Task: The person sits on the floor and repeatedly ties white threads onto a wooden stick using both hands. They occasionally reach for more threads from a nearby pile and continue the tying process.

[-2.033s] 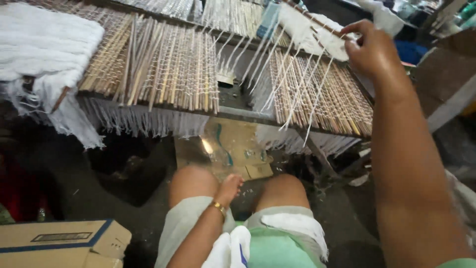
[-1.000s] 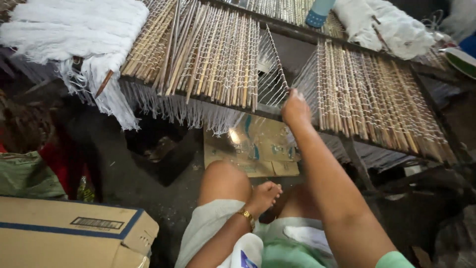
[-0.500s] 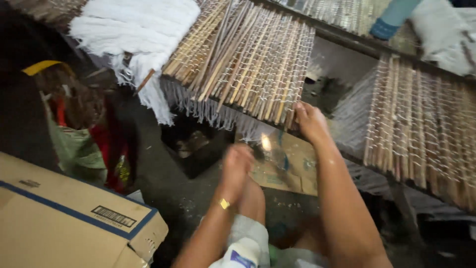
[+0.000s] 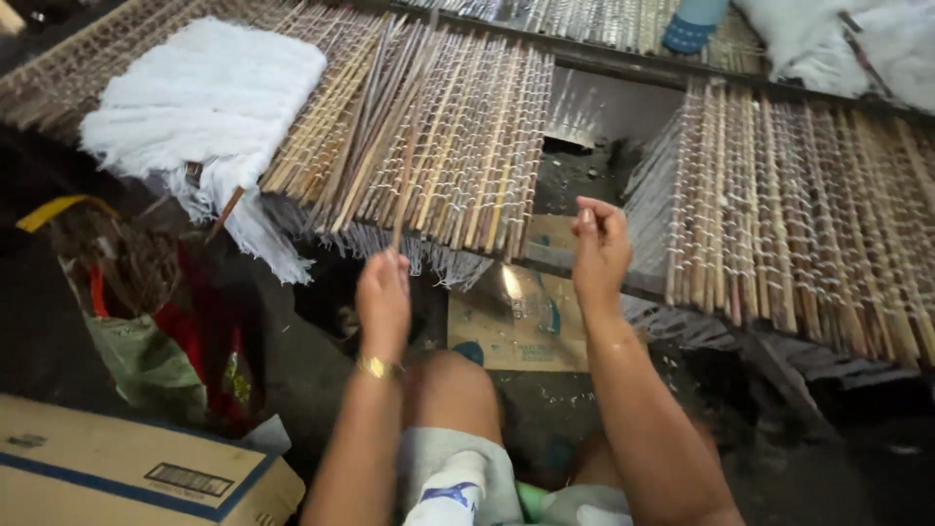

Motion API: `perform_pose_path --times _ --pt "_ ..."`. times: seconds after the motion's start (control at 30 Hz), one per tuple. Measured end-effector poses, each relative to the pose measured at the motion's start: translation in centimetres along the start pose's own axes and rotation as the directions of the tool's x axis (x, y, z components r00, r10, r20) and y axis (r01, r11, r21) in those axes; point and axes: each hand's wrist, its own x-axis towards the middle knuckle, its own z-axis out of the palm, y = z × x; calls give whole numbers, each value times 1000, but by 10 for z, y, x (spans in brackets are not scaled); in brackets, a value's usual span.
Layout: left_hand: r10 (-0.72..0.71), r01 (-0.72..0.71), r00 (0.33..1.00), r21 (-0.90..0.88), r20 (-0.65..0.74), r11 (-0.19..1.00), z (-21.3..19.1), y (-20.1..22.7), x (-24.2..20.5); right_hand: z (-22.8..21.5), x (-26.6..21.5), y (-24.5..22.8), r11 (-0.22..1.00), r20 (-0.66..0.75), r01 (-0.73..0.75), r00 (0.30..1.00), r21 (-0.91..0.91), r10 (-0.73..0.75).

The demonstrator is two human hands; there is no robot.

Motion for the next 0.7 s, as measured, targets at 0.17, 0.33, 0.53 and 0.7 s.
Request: perform_pose_path --times 0.17,0.33,0.53,0.7 --pt "378 -350 873 -144 307 926 52 -27 -115 -10 -35 -48 925 268 -190 958 329 102" --pt "75 -381 454 117 888 917 72 21 -209 -100 -24 -130 646 248 -410 910 644 331" --pt "-72 -563 207 179 976 807 59 -41 -220 -310 -99 -179 916 204 132 977 -378 -56" --pt "-631 -592 60 536 774 601 39 -62 -240 -471 -213 -199 573 433 319 899 -755 69"
